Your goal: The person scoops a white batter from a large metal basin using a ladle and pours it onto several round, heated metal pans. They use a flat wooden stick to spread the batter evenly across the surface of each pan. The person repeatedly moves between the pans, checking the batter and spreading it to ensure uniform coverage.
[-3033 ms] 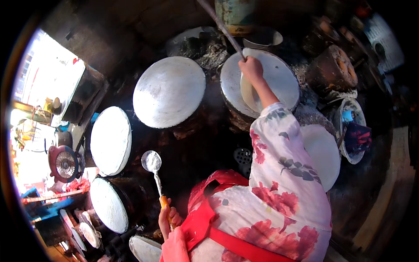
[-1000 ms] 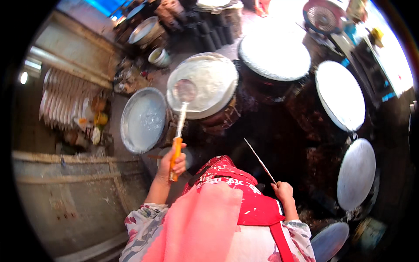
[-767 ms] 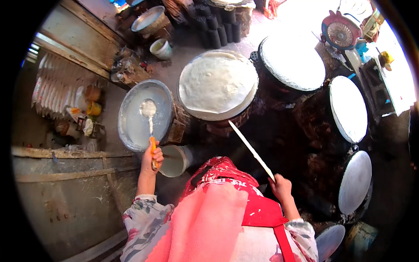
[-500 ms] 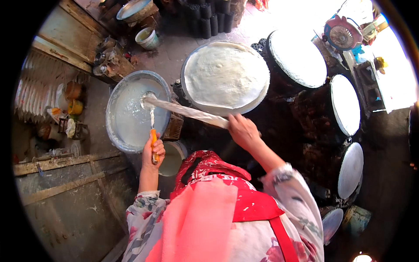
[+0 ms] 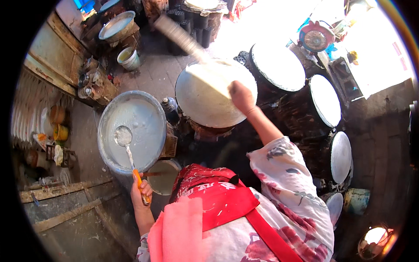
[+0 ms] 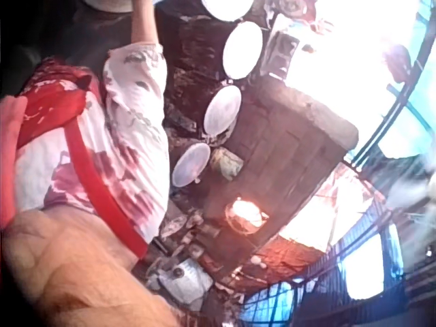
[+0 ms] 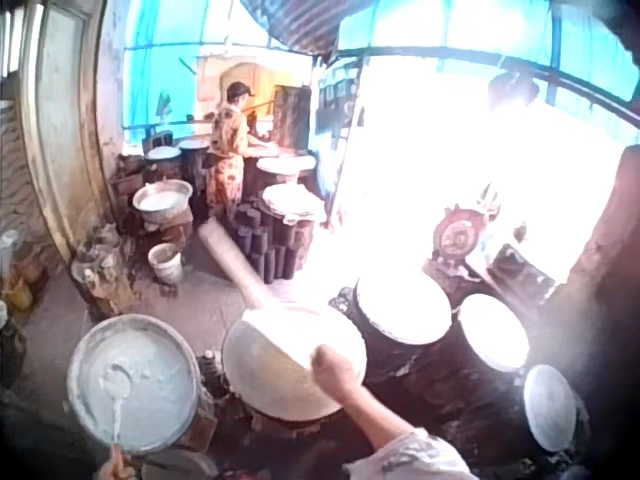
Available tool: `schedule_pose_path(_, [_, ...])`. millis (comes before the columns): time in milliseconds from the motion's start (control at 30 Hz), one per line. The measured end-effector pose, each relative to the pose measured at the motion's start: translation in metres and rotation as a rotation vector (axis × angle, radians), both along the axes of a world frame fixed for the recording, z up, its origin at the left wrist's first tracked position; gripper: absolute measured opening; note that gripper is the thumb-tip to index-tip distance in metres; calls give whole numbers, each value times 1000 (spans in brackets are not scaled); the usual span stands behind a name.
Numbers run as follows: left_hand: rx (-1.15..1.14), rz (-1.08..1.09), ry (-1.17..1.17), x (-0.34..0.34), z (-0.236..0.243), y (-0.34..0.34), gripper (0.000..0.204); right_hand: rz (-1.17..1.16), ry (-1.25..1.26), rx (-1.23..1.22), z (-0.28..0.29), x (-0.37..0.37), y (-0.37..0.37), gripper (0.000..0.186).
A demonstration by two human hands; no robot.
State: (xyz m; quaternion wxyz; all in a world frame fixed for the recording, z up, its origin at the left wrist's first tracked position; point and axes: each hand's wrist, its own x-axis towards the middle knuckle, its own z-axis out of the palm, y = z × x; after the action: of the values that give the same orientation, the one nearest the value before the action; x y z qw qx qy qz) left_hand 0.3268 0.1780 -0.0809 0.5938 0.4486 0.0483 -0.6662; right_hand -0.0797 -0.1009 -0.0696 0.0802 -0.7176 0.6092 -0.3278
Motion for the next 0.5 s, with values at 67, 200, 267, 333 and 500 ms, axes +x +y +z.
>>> schedule_pose_path(67, [-13, -20, -56, 1, 17, -9, 33, -108, -142, -210, 37, -41, -6, 15])
schedule_pose_path(200, [-114, -212, -89, -10, 53, -50, 32, -222, -509, -270, 114, -112, 60, 26])
schedule_pose_path(267, [-165, -351, -104, -28, 73, -79, 31, -366, -698, -210, 142, -145, 115, 23])
schedule_pose_path(333, [-213, -530, -91, -58, 88, -111, 32, -526, -612, -199, 173, -161, 185, 19])
schedule_pose_path(500, [-267, -1043, 88, -159, 100, -169, 33, -683, -43, -18, 192, -153, 338, 9])
